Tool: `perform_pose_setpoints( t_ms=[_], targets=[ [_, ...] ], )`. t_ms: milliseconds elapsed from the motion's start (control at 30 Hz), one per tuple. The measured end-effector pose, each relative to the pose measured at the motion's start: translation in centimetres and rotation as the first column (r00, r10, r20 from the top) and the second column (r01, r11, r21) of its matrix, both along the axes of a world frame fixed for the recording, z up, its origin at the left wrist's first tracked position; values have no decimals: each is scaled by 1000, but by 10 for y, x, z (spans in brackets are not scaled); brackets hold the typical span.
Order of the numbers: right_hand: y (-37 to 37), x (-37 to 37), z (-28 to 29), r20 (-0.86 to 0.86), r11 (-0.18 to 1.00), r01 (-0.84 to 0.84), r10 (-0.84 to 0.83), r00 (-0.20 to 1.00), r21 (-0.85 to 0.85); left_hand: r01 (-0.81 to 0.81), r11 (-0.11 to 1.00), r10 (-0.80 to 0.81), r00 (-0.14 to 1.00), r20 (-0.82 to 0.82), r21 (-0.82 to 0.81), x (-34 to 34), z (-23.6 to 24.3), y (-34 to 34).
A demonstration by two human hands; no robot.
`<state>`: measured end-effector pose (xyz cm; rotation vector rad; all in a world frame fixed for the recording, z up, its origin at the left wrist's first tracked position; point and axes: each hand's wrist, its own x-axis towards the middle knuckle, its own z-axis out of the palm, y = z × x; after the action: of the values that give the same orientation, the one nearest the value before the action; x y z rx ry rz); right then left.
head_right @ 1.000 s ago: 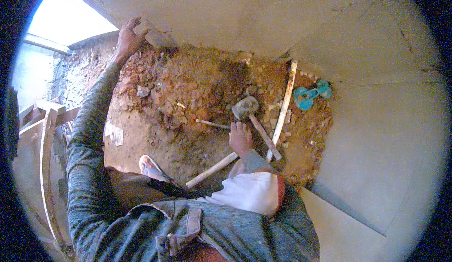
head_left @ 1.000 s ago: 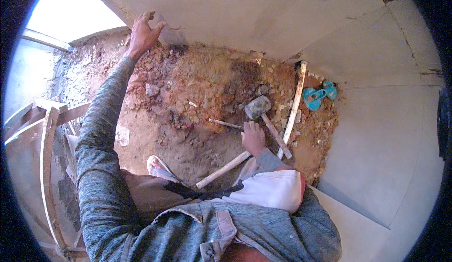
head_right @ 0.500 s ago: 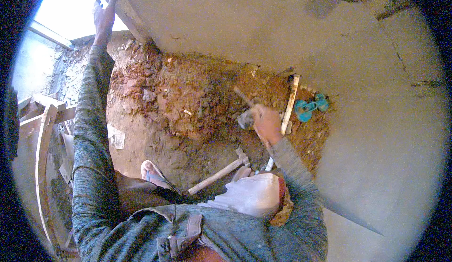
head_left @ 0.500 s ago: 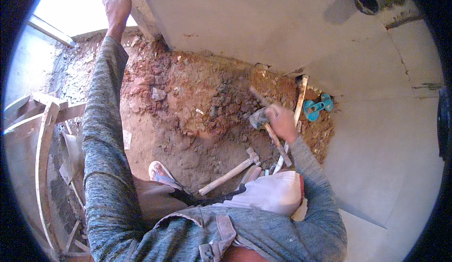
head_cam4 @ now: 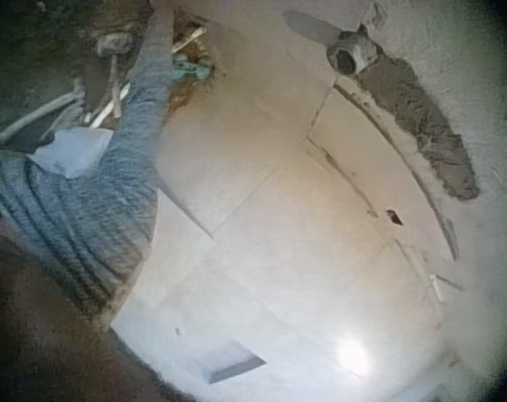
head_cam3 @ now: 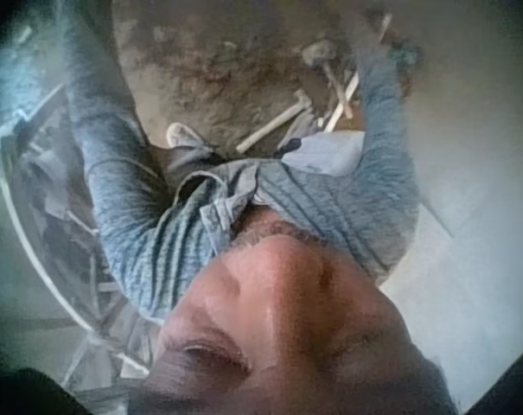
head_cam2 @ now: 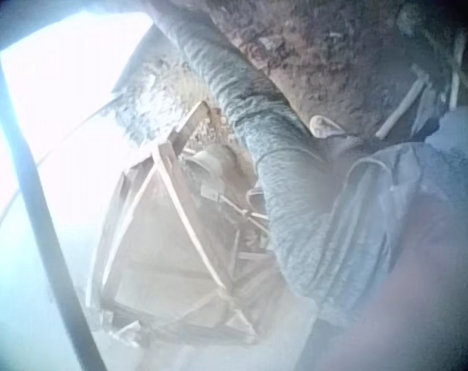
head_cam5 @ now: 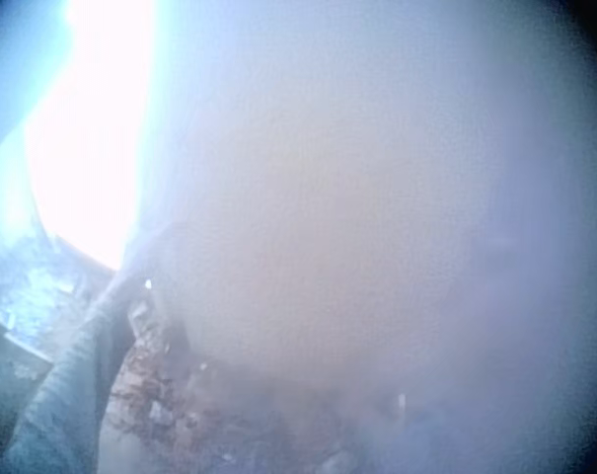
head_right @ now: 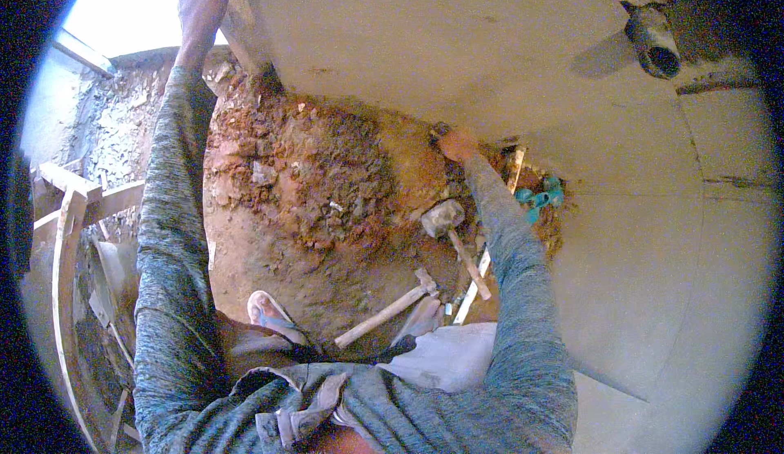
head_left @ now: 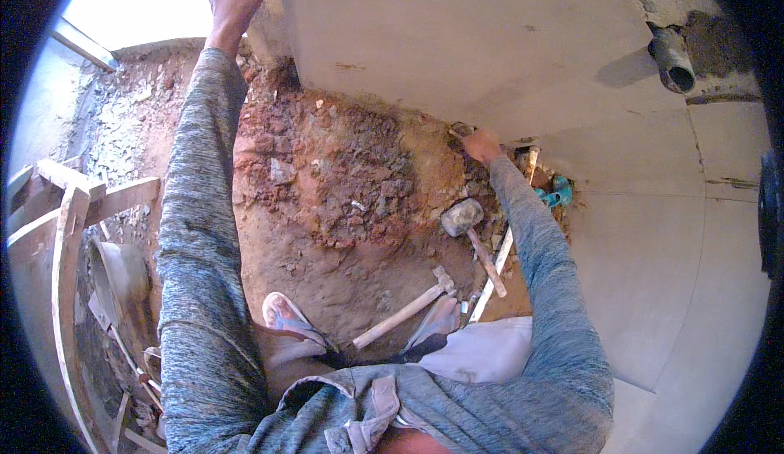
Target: The person applies mortar to a tile using a trowel, places the tile onto a wall around a pipe, and taps it into place with a rubber mallet.
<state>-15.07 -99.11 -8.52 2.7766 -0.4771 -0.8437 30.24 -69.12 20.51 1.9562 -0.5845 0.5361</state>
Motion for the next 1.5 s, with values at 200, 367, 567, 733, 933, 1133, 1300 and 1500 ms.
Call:
perform_pose_setpoints(
  t_ms=[200, 367, 567, 733, 933, 1133, 1300, 1500],
  targets=[
    [105, 72, 26, 163, 997, 2, -14, 987, 71, 7, 1000, -7, 1000, 11, 0, 3, 3, 4],
    [174, 70, 99, 311, 686, 366, -654, 690, 629, -3, 1000, 2, 1000, 22, 11, 12, 4, 14],
    [109, 37, 92, 325, 924, 281, -358, 875, 259, -13, 1000, 12, 999, 45, 23, 15, 6, 19],
    [17, 12, -12, 296, 999, -40, 33, 955, 18, 13, 1000, -13, 999, 36, -14, 11, 10, 10],
    [139, 111, 33, 103, 988, -147, 151, 983, -41, -13, 1000, 11, 997, 71, 27, 14, 8, 22],
    [192, 122, 135, 333, 702, 248, -579, 744, 668, 10, 1000, -11, 998, 67, 9, 10, 12, 14],
    [117, 72, 92, 244, 897, 286, -376, 894, 336, 9, 1000, -10, 998, 62, 12, 8, 12, 15],
    [80, 93, 14, 185, 956, 259, -282, 941, 139, 41, 999, -41, 997, 62, -10, -2, 11, 4]
  ],
)
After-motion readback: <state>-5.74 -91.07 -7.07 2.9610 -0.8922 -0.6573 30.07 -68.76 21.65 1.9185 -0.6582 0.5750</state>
